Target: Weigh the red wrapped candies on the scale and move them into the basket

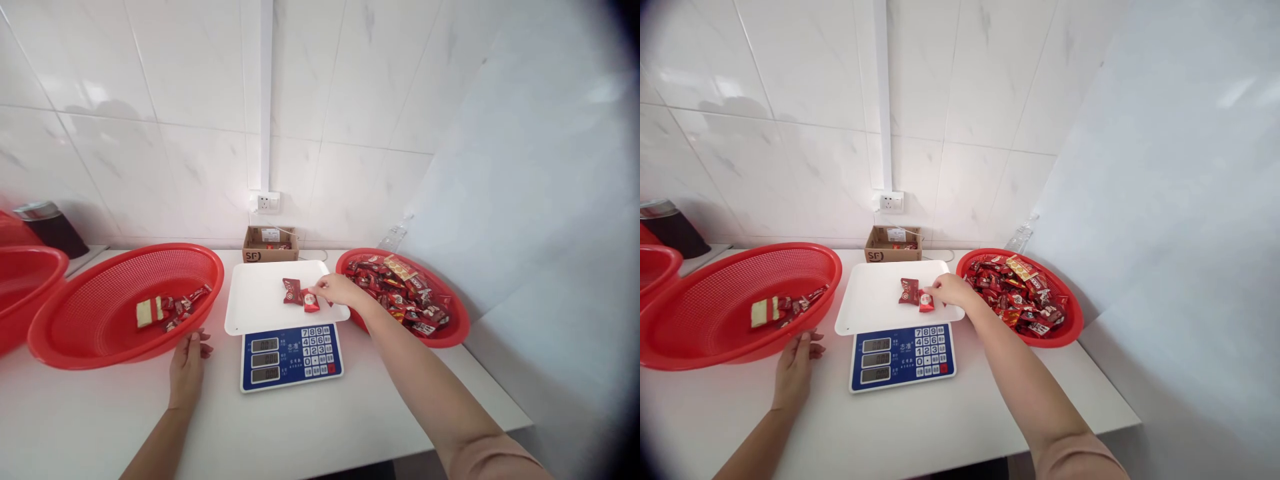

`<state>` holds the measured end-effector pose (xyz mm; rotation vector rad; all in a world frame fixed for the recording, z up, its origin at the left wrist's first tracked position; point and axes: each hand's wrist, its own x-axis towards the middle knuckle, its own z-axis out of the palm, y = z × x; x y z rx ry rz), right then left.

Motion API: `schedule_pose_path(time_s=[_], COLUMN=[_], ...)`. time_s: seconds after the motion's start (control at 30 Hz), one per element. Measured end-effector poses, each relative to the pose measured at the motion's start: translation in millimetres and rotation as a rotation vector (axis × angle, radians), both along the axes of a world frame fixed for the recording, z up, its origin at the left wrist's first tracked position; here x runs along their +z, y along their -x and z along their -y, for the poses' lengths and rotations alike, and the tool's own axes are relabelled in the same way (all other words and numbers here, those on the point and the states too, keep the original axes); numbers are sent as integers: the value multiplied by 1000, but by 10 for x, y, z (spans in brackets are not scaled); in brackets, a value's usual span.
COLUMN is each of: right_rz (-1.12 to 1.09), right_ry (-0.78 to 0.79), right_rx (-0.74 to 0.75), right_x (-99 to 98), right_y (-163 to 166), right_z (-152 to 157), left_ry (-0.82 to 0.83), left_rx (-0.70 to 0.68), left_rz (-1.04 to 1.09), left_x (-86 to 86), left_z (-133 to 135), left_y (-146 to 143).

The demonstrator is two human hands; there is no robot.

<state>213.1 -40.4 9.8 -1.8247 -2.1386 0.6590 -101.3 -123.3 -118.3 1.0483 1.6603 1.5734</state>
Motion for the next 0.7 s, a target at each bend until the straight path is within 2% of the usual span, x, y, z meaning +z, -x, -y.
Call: schedule_pose_path(time_s=[0.1,0.23,0.37,0.47,0.57,0.7], right_rz=[78,-196,-521,-640,-584,-258], right_ry=[-93,-165,-55,31,-4,-351], right_rx=[-88,-117,-74,27,118,60], right_x=[29,108,138,61,-51,-134], right_y=[-60,-154,-132,3,148,77], right_z=[2,33,107,157,156,32], left_ry=[5,11,31,23,14,35], left_rx=[8,15,-5,0,4,6], left_rz=[7,10,8,1,-1,-23], left_x=[-5,17,81,99,83,62], left_z=[-1,0,9,8,4,5], left_y=[6,-1,-25,-37,-32,-11])
